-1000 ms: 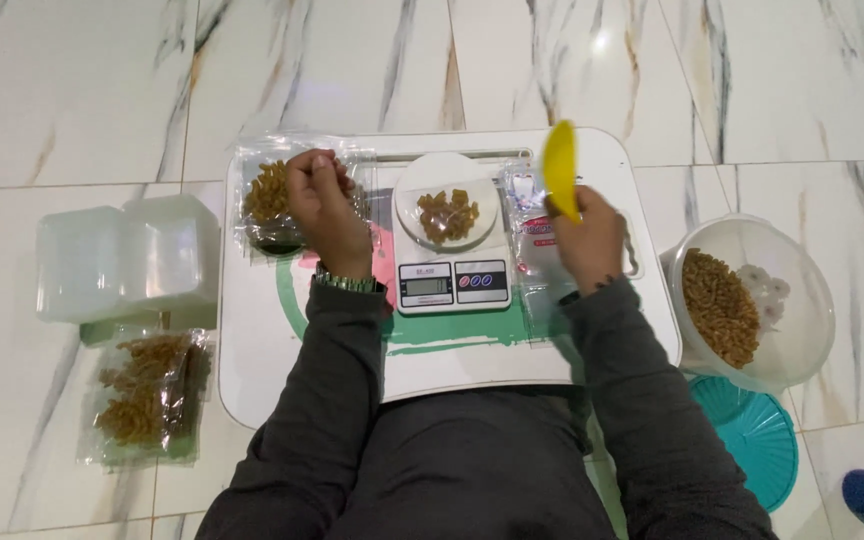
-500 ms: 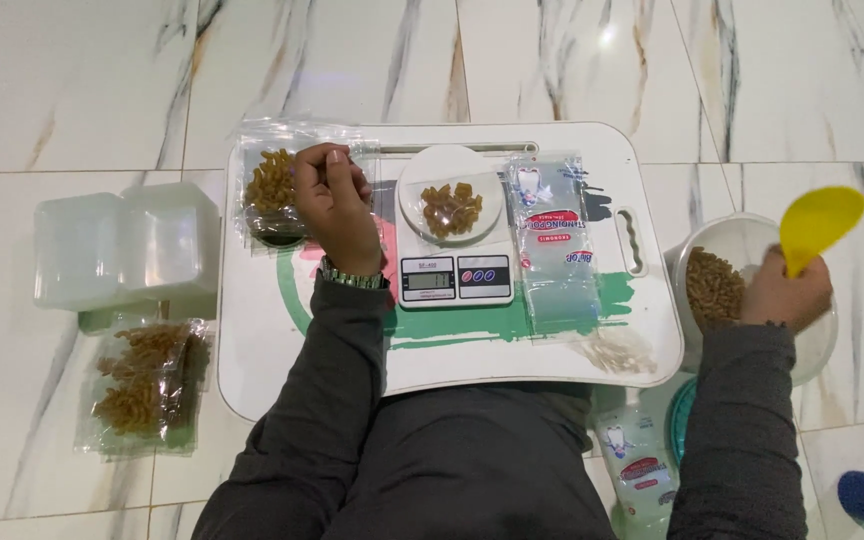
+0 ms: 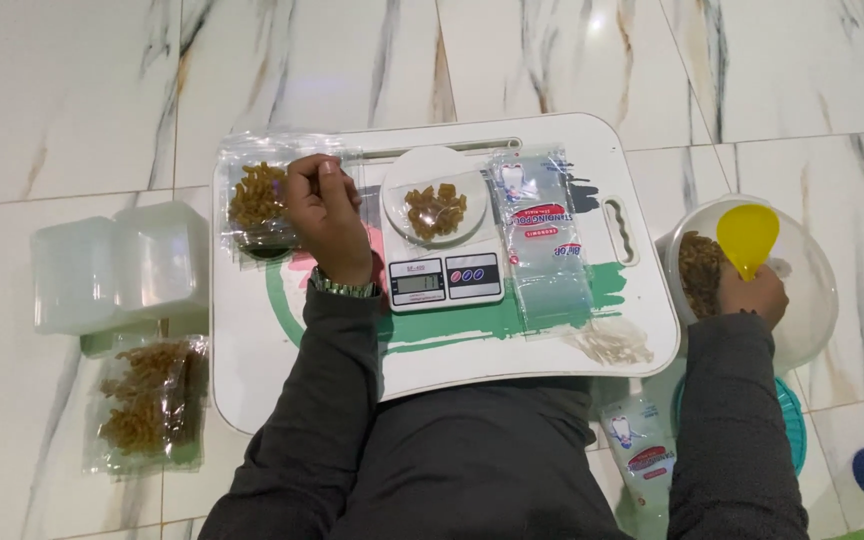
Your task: Portioning and packaging small food items into individual plastic bags using a scoop and a digital scale.
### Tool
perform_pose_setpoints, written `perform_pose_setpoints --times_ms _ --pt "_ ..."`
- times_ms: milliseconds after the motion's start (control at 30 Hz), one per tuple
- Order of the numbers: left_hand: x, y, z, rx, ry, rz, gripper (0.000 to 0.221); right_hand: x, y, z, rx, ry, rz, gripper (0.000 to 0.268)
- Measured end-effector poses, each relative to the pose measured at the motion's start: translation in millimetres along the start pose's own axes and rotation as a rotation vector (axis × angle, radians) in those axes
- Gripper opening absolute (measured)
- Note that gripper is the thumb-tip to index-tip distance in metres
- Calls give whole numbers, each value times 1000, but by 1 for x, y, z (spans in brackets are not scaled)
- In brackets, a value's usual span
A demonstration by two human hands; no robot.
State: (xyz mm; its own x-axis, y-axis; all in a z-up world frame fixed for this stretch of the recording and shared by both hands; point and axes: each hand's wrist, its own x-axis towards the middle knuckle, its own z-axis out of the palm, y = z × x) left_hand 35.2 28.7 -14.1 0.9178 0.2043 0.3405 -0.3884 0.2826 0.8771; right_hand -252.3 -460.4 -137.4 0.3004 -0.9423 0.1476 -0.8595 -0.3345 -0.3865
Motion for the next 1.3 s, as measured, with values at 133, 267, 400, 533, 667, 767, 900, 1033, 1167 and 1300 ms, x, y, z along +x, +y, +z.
perform_pose_setpoints --times_ms 133,267,400,533,667,767,900,1033,1167,1300 --pt "-2 2 5 541 -336 343 32 18 24 30 -40 55 -79 43" --pt "-18 2 19 912 -725 428 74 31 27 36 -138 18 28 38" --pt "-27 24 33 1043 -884 326 85 2 -1 6 47 -74 224 36" --pt "-32 10 33 1104 -918 331 80 6 5 13 36 -112 287 44" --pt "-29 -5 27 1025 -882 402 81 17 16 29 22 -222 244 40" --pt "-27 -12 24 974 -858 411 82 -20 -30 -30 -37 -368 230 42" --pt "-21 -31 18 811 -782 549 76 -8 -19 9 -68 -638 133 60" --pt "-26 -17 24 865 -803 489 68 4 -3 24 4 -620 163 60" --pt "-28 -24 18 1030 -851 544 45 26 25 51 70 -584 161 56" --pt "-36 -18 24 1095 -849 513 33 44 50 86 60 -534 180 56"
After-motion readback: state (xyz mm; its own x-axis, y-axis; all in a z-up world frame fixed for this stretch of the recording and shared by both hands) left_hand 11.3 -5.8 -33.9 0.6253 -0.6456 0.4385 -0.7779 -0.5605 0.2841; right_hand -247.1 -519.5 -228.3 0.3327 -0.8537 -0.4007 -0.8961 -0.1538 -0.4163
